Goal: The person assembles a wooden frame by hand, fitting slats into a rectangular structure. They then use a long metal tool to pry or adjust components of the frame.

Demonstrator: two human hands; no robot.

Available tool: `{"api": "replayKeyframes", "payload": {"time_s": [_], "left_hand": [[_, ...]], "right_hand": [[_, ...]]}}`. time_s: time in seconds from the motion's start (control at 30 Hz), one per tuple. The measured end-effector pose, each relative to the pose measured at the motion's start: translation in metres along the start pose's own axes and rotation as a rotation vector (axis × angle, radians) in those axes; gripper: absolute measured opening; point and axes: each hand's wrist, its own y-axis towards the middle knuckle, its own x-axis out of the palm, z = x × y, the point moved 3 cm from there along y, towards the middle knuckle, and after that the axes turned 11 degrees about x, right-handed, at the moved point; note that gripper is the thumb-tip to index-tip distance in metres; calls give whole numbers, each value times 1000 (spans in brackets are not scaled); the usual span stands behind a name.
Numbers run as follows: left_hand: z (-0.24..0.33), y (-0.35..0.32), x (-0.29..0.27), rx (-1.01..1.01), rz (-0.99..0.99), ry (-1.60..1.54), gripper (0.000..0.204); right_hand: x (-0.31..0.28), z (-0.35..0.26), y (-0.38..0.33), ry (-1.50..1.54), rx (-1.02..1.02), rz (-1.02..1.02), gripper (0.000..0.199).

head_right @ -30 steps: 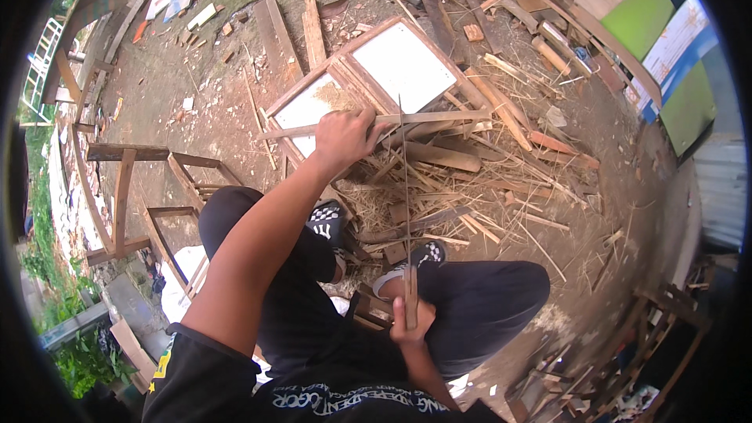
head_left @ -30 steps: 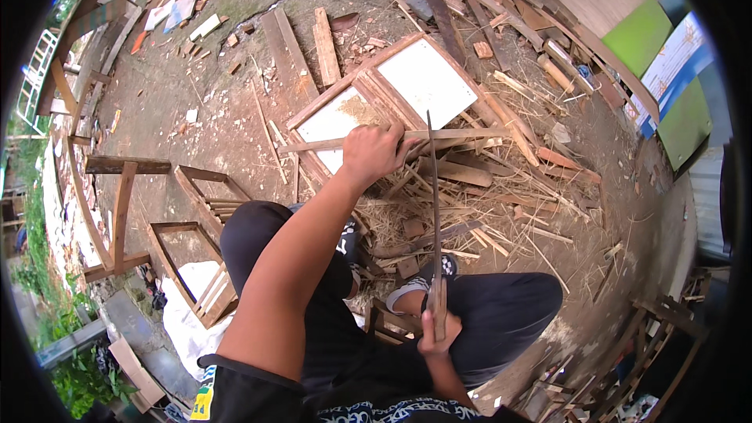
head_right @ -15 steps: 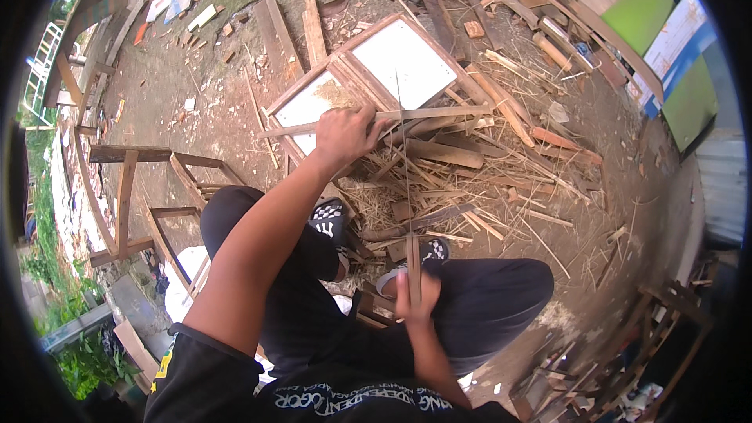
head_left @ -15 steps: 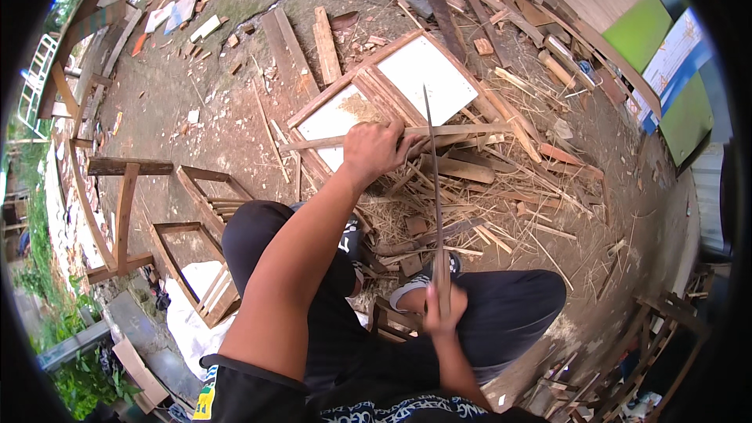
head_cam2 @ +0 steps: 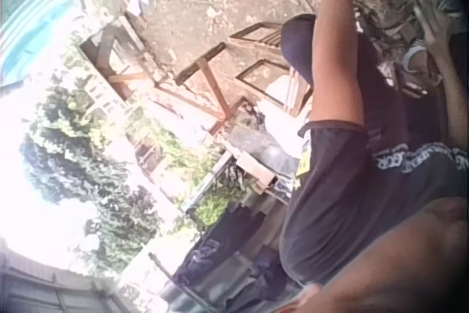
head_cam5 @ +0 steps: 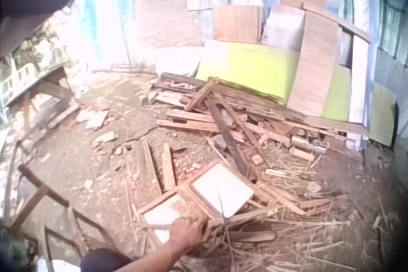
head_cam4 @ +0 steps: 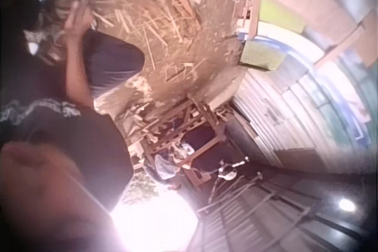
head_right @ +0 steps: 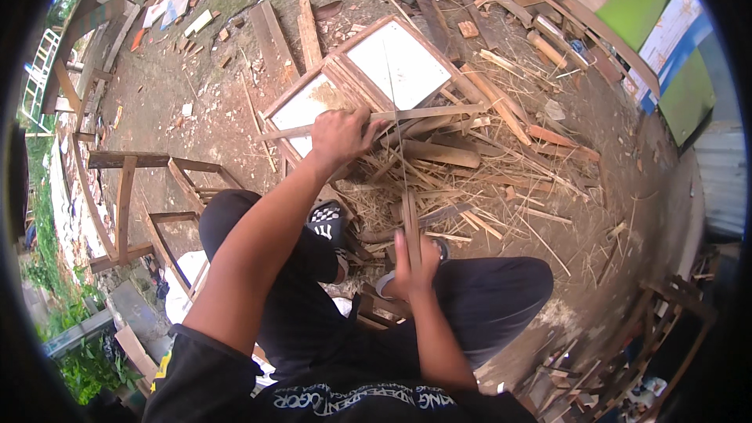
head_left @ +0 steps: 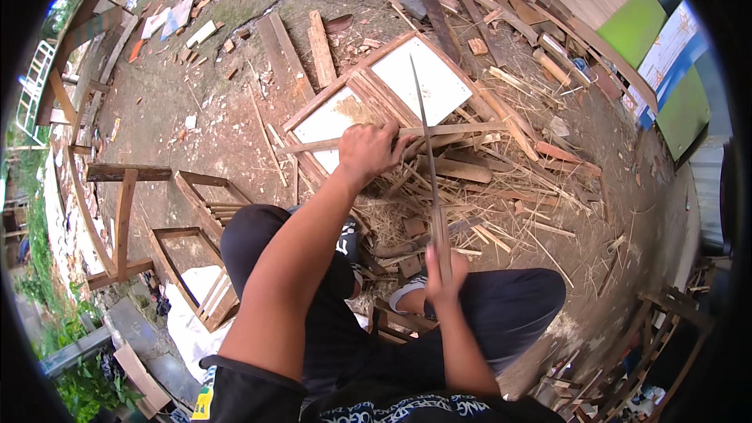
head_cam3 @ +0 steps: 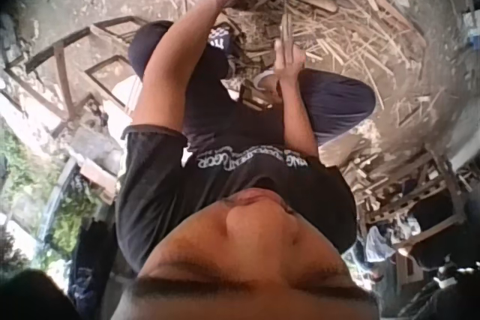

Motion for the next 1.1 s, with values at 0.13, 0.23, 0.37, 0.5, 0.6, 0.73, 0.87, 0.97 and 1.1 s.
{"api": "replayKeyframes", "payload": {"time_s": [0.13, 0.23, 0.37, 0.5, 0.6, 0.73, 0.87, 0.97, 1.1], "left_hand": [[-2, 0, 2, -8, -21, 3, 54], [-3, -3, -4, -29, -37, -12, 54], [-9, -4, 1, -3, 38, 14, 47], [-1, 2, 2, -68, -149, -19, 47], [-2, 1, 1, 60, -129, 19, 48], [-9, -6, 7, 147, -13, 59, 46], [-3, -11, 14, 185, 61, 40, 49], [-4, -10, 7, 181, 93, 65, 46], [-2, -6, 3, 164, 253, 85, 39]], "right_hand": [[5, -10, 16, 118, 3, -28, 24], [-27, 15, -89, 30, -178, 34, 20], [-30, 15, -86, 46, -63, 13, 24], [8, -5, 29, 92, 33, -69, 32], [4, -20, 13, 195, 104, -47, 24], [-23, 13, -86, 82, -37, 29, 19], [-34, 2, -77, 123, 34, 26, 21], [-31, 3, -60, 121, 8, 4, 22], [-28, 3, -62, 83, -13, -10, 20]]}}
